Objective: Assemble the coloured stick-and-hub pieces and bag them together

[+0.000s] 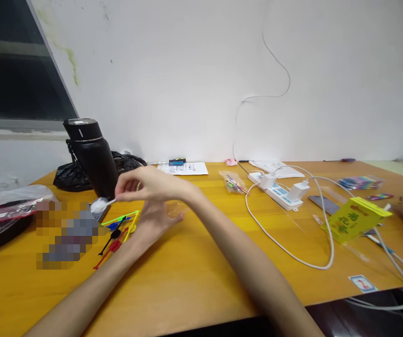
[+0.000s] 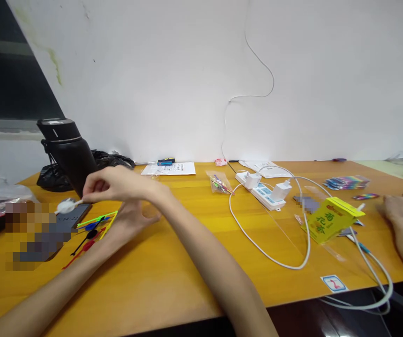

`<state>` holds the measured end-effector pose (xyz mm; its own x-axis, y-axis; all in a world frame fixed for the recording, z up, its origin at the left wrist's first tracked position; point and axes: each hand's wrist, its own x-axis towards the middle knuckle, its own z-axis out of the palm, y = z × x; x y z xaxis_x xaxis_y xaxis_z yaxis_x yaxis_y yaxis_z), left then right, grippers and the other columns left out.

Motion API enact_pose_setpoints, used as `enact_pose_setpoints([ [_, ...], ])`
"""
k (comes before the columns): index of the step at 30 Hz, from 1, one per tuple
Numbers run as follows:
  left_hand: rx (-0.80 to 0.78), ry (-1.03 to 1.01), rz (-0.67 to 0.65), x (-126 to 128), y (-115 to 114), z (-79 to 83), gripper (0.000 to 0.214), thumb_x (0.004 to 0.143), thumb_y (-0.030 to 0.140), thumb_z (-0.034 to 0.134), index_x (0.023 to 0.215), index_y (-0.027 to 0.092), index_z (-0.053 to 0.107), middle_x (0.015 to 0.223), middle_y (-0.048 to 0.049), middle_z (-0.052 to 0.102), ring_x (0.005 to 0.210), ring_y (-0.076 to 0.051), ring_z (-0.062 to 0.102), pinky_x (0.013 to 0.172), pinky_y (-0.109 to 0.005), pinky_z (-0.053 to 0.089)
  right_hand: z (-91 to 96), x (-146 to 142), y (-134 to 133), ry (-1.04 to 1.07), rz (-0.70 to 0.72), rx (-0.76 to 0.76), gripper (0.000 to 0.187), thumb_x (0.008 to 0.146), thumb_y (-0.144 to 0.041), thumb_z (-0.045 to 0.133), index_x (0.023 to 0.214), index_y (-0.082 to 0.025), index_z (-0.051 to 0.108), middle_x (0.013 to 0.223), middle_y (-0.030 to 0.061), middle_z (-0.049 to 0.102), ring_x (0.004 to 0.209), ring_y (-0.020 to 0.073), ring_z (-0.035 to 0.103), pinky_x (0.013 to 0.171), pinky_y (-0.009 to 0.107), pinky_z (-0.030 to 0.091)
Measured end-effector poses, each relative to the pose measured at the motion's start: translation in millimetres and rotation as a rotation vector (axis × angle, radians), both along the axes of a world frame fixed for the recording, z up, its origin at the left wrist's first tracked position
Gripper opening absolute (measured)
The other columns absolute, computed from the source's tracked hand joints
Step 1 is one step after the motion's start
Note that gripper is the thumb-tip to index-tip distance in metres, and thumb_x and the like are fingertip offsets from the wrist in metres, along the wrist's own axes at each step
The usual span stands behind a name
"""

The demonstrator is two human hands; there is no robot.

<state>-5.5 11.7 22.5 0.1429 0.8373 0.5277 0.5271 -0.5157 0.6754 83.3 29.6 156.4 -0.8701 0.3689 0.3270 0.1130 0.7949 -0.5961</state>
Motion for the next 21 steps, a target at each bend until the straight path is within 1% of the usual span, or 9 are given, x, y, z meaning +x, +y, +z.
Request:
enact_pose_setpoints([
  [2, 0.012, 0.016, -0.021, 1, -7, 6.6, 0.061, 0.077, 0.038, 0.075, 0.132, 0.026, 0.051, 0.123, -0.0072, 0.064, 0.123, -0.036, 0.055, 0.111, -0.054, 0.037, 21.4, 30, -1, 0.049, -0.083, 0.012, 0.008, 0.093, -0.023, 0.061, 0.092, -0.016, 0.066, 0.091, 0.0034, 0.072, 0.084, 0.013, 0.065, 0.077, 0.025, 0.051],
  [5, 0.033, -0.032, -0.061, 4, -12, 13.3, 0.068, 0.082, 0.034, 0.072, 0.141, 0.027, 0.04, 0.125, -0.007, 0.064, 0.117, -0.026, 0.061, 0.109, -0.046, 0.042, 44.6, 74, -6, 0.111, -0.313, 0.101, 0.013, 0.094, -0.024, 0.059, 0.094, -0.013, 0.065, 0.09, 0.005, 0.07, 0.084, 0.0129, 0.062, 0.08, 0.027, 0.049],
  [8, 0.013, -0.119, -0.053, 6, -12, 15.0, 0.069, 0.082, 0.033, 0.073, 0.141, 0.026, 0.039, 0.126, -0.0083, 0.064, 0.116, -0.025, 0.062, 0.107, -0.044, 0.044, 58.4, 109, -12, 0.115, -0.503, 0.159, 0.014, 0.094, -0.024, 0.057, 0.094, -0.013, 0.065, 0.091, 0.0046, 0.068, 0.085, 0.0133, 0.061, 0.078, 0.027, 0.048],
  [10, -0.018, -0.168, -0.038, 6, -10, 14.2, 0.069, 0.081, 0.035, 0.074, 0.14, 0.026, 0.04, 0.126, -0.0087, 0.065, 0.116, -0.025, 0.063, 0.106, -0.044, 0.045, 63.8, 123, -17, 0.118, -0.565, 0.174, 0.014, 0.093, -0.025, 0.057, 0.093, -0.014, 0.065, 0.09, 0.0038, 0.068, 0.085, 0.0133, 0.061, 0.076, 0.026, 0.047],
  [12, -0.045, -0.202, -0.028, 5, -8, 13.0, 0.07, 0.08, 0.036, 0.075, 0.139, 0.026, 0.041, 0.126, -0.0086, 0.065, 0.116, -0.025, 0.063, 0.106, -0.044, 0.045, 66.8, 129, -21, 0.122, -0.592, 0.176, 0.014, 0.092, -0.026, 0.058, 0.092, -0.014, 0.065, 0.089, 0.0033, 0.068, 0.084, 0.0132, 0.062, 0.074, 0.026, 0.047],
  [14, -0.059, -0.219, -0.033, 4, -7, 12.0, 0.07, 0.08, 0.036, 0.076, 0.139, 0.026, 0.041, 0.127, -0.0082, 0.065, 0.117, -0.024, 0.063, 0.106, -0.043, 0.044, 67.3, 129, -23, 0.12, -0.585, 0.169, 0.014, 0.092, -0.026, 0.058, 0.091, -0.015, 0.066, 0.088, 0.0033, 0.068, 0.083, 0.0132, 0.062, 0.073, 0.026, 0.047],
  [18, -0.057, -0.233, -0.061, 4, -7, 10.7, 0.067, 0.08, 0.037, 0.075, 0.138, 0.027, 0.041, 0.126, -0.0073, 0.064, 0.116, -0.023, 0.062, 0.105, -0.043, 0.045, 61.3, 118, -17, 0.075, -0.507, 0.145, 0.014, 0.091, -0.025, 0.058, 0.092, -0.014, 0.067, 0.087, 0.004, 0.07, 0.081, 0.0135, 0.064, 0.074, 0.027, 0.049],
  [21, -0.063, -0.238, -0.073, 6, -8, 9.9, 0.065, 0.081, 0.038, 0.074, 0.137, 0.027, 0.043, 0.127, -0.0072, 0.063, 0.115, -0.023, 0.062, 0.105, -0.044, 0.045, 53.9, 109, -9, 0.019, -0.477, 0.142, 0.014, 0.089, -0.024, 0.06, 0.092, -0.014, 0.069, 0.087, 0.0046, 0.072, 0.08, 0.0141, 0.066, 0.071, 0.027, 0.049],
])
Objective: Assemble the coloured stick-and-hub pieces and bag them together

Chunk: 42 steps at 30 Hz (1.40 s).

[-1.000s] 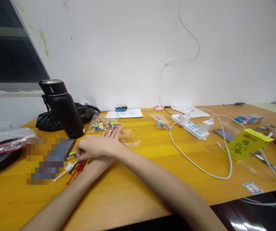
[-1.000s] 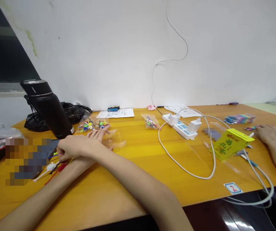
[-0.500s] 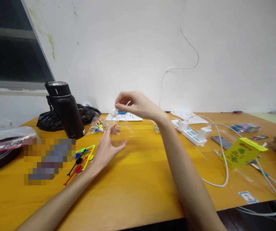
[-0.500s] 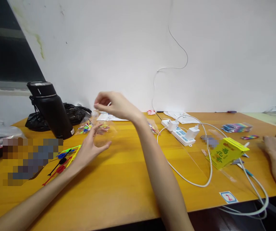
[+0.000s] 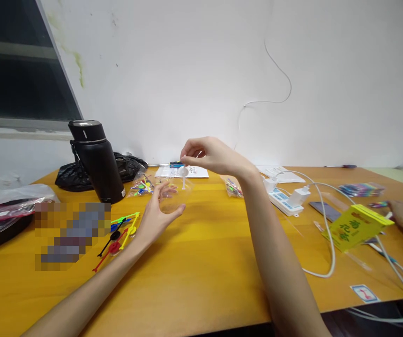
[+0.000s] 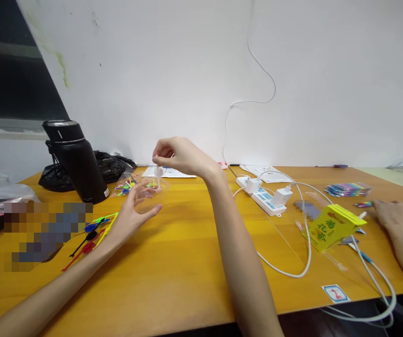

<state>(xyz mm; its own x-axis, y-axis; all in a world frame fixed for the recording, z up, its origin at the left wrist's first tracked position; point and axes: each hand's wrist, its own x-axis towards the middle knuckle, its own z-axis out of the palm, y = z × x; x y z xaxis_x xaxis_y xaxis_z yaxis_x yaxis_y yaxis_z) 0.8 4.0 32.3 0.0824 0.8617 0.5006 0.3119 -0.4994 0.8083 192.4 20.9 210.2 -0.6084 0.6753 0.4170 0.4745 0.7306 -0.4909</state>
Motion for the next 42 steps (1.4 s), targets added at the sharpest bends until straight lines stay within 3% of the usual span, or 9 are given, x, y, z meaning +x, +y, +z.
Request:
enact_pose_setpoints([
  [11, -0.035, -0.025, 0.006, 0, -1, 1.1, 0.066, 0.08, 0.039, 0.076, 0.136, 0.028, 0.044, 0.131, -0.0074, 0.062, 0.12, -0.024, 0.061, 0.107, -0.044, 0.045, -14.5, -11, 11, -0.202, 0.12, -0.235, 0.019, 0.082, -0.009, 0.062, 0.096, -0.013, 0.073, 0.087, 0.0068, 0.079, 0.08, 0.0153, 0.072, 0.068, 0.025, 0.052],
  [19, -0.023, 0.01, -0.013, 4, -4, -0.8, 0.06, 0.08, 0.034, 0.076, 0.132, 0.028, 0.047, 0.131, -0.0068, 0.062, 0.117, -0.023, 0.062, 0.105, -0.042, 0.046, -14.9, -10, 11, -0.326, 0.055, -0.237, 0.018, 0.08, -0.01, 0.064, 0.091, -0.014, 0.078, 0.085, 0.0066, 0.078, 0.075, 0.0167, 0.071, 0.065, 0.028, 0.052],
  [23, -0.021, 0.009, -0.014, 3, -4, 0.7, 0.062, 0.08, 0.034, 0.076, 0.134, 0.028, 0.046, 0.127, -0.0065, 0.064, 0.123, -0.024, 0.059, 0.106, -0.042, 0.044, -15.5, -12, 11, -0.357, 0.069, -0.295, 0.017, 0.08, -0.012, 0.065, 0.09, -0.015, 0.079, 0.08, 0.0054, 0.078, 0.07, 0.0155, 0.069, 0.064, 0.027, 0.051],
  [28, -0.036, -0.011, -0.013, 1, -2, 0.0, 0.062, 0.08, 0.035, 0.076, 0.134, 0.028, 0.046, 0.123, -0.0052, 0.065, 0.116, -0.023, 0.062, 0.103, -0.042, 0.046, -15.4, -14, 11, -0.393, 0.076, -0.373, 0.022, 0.08, -0.012, 0.064, 0.095, -0.015, 0.079, 0.085, 0.0057, 0.079, 0.071, 0.0145, 0.069, 0.066, 0.025, 0.05],
  [32, -0.034, -0.027, -0.03, 2, -1, -2.5, 0.06, 0.081, 0.033, 0.076, 0.132, 0.028, 0.046, 0.121, -0.0054, 0.064, 0.109, -0.022, 0.063, 0.101, -0.042, 0.047, -14.1, -15, 10, -0.453, 0.037, -0.328, 0.024, 0.081, -0.011, 0.06, 0.095, -0.015, 0.079, 0.088, 0.0064, 0.079, 0.074, 0.0144, 0.068, 0.067, 0.025, 0.048],
  [37, -0.016, 0.012, -0.054, 3, -3, -2.9, 0.06, 0.08, 0.031, 0.075, 0.133, 0.028, 0.046, 0.122, -0.0058, 0.063, 0.108, -0.02, 0.062, 0.102, -0.042, 0.046, -9.8, -20, 3, -0.383, -0.043, -0.11, 0.026, 0.082, -0.012, 0.059, 0.101, -0.013, 0.076, 0.088, 0.0069, 0.077, 0.074, 0.0141, 0.065, 0.065, 0.025, 0.043],
  [42, 0.011, 0.116, -0.023, 3, 0, -9.7, 0.055, 0.078, 0.035, 0.076, 0.126, 0.026, 0.051, 0.117, -0.0071, 0.065, 0.11, -0.026, 0.061, 0.098, -0.045, 0.046, -17.8, -54, -9, -0.3, -0.011, 0.063, 0.025, 0.086, -0.011, 0.055, 0.1, -0.015, 0.076, 0.091, 0.0065, 0.075, 0.078, 0.014, 0.063, 0.069, 0.025, 0.041],
])
